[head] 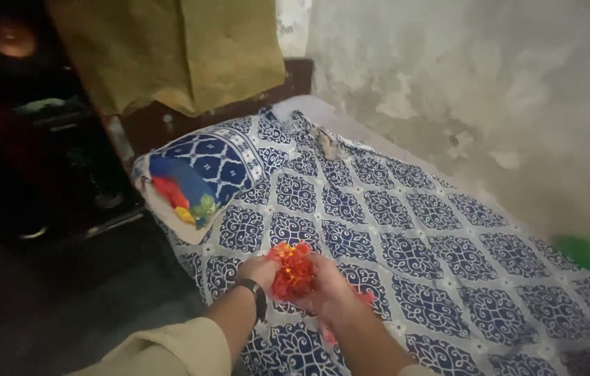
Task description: Picking up various household items from a table and placing them on a bed, then folding a cloth.
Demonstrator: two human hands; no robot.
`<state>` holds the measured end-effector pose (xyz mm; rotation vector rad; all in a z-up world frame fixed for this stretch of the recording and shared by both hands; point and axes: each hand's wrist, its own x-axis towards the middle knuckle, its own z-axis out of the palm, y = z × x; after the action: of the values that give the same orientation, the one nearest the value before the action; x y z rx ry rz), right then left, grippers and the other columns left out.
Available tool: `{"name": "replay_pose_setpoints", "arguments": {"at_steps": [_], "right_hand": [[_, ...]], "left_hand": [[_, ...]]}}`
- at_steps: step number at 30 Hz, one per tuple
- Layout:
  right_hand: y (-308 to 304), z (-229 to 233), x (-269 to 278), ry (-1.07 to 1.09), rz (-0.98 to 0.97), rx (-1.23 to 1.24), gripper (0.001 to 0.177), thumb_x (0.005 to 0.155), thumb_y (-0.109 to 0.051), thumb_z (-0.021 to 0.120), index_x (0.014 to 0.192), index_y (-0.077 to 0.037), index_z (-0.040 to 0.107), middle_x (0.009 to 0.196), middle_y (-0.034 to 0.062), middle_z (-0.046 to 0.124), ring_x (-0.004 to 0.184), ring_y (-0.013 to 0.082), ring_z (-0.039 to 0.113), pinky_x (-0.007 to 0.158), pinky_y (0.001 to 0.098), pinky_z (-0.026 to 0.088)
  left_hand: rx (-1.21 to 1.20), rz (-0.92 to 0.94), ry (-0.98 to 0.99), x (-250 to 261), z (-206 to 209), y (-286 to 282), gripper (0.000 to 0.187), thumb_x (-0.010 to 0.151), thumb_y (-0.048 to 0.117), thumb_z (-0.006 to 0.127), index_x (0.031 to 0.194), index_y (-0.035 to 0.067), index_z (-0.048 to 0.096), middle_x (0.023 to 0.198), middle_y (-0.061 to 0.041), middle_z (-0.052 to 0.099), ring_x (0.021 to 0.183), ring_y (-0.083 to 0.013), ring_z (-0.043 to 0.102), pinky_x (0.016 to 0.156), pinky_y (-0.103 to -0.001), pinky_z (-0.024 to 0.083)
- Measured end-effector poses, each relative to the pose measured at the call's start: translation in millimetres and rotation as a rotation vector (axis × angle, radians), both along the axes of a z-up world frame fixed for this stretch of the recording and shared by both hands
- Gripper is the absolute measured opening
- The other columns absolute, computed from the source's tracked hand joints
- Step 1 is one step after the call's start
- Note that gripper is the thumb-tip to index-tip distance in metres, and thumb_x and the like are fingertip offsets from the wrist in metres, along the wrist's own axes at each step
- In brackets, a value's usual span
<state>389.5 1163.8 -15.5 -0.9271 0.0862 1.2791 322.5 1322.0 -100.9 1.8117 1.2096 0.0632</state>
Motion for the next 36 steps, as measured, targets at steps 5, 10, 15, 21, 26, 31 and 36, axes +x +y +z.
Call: {"name": "replay_pose_setpoints", "arguments": {"at_steps": [5,10,15,21,26,31,36], "right_hand": [[25,-32,27,-0.078,-0.056,-0.278,0.049,0.101,-0.036,0.041,0.131,-0.004,0.063,0.126,0.0193,0.071,0.111,0.0352,0.07,0.097,0.0525,0.057],[36,-75,51,-0.05,0.001,-0.183,0.044,0.1,-0.033,0.043,0.127,-0.007,0.066,0.123,0.0149,0.072,0.106,0.0293,0.072,0.094,0.0501,0.06],[35,-100,70,-0.04,-0.094,-0.397,0.037,0.096,-0.033,0.051,0.123,-0.012,0.067,0.121,0.0075,0.071,0.109,0.0236,0.067,0.093,0.0458,0.053],[13,-173,88,-0.009,-0.081,-0.377,0.034,0.097,-0.032,0.056,0.122,-0.011,0.063,0.125,0.0092,0.062,0.105,0.0257,0.063,0.096,0.0453,0.051],[12,-140,86,-0.008,-0.101,-0.442,0.032,0.095,-0.026,0.051,0.118,-0.007,0.062,0.122,0.0097,0.067,0.108,0.0271,0.063,0.101,0.0456,0.048],[7,-124,91,0.022,-0.115,-0.388,0.031,0.093,-0.025,0.048,0.115,-0.009,0.064,0.119,0.0075,0.068,0.109,0.027,0.061,0.101,0.0439,0.047],[-4,-96,96,-0.019,-0.173,-0.365,0.024,0.093,-0.022,0.054,0.109,-0.009,0.065,0.108,0.0069,0.07,0.103,0.0238,0.065,0.094,0.0428,0.049]], "left_hand": [[-0.318,0.139,-0.138,21,-10,12,0.034,0.085,0.035,0.072,0.112,0.015,0.078,0.107,-0.012,0.077,0.096,-0.0285,0.074,0.078,-0.042,0.057],[-0.64,0.183,-0.192,43,-41,21,0.031,0.091,0.037,0.067,0.116,0.019,0.073,0.1,-0.004,0.074,0.083,-0.0213,0.071,0.062,-0.039,0.058],[-0.537,0.02,-0.18,76,-117,36,0.037,0.094,0.031,0.062,0.119,0.008,0.075,0.103,-0.008,0.076,0.081,-0.0233,0.075,0.058,-0.038,0.061],[-1.07,0.093,-0.542,100,-171,13,0.03,0.097,0.013,0.053,0.126,0.012,0.063,0.106,-0.011,0.073,0.083,-0.0263,0.073,0.058,-0.043,0.056],[-1.114,0.022,-0.496,105,-171,15,0.032,0.097,0.005,0.05,0.126,0.008,0.062,0.103,-0.018,0.071,0.082,-0.0308,0.07,0.067,-0.043,0.056],[-1.254,0.232,-0.481,107,-143,21,0.032,0.102,0.011,0.039,0.12,0.005,0.064,0.109,-0.016,0.075,0.094,-0.0305,0.074,0.077,-0.045,0.06],[-1.247,0.006,-0.373,106,-111,26,0.036,0.1,0.024,0.042,0.111,0.003,0.069,0.1,-0.014,0.076,0.083,-0.03,0.073,0.071,-0.045,0.059]]}}
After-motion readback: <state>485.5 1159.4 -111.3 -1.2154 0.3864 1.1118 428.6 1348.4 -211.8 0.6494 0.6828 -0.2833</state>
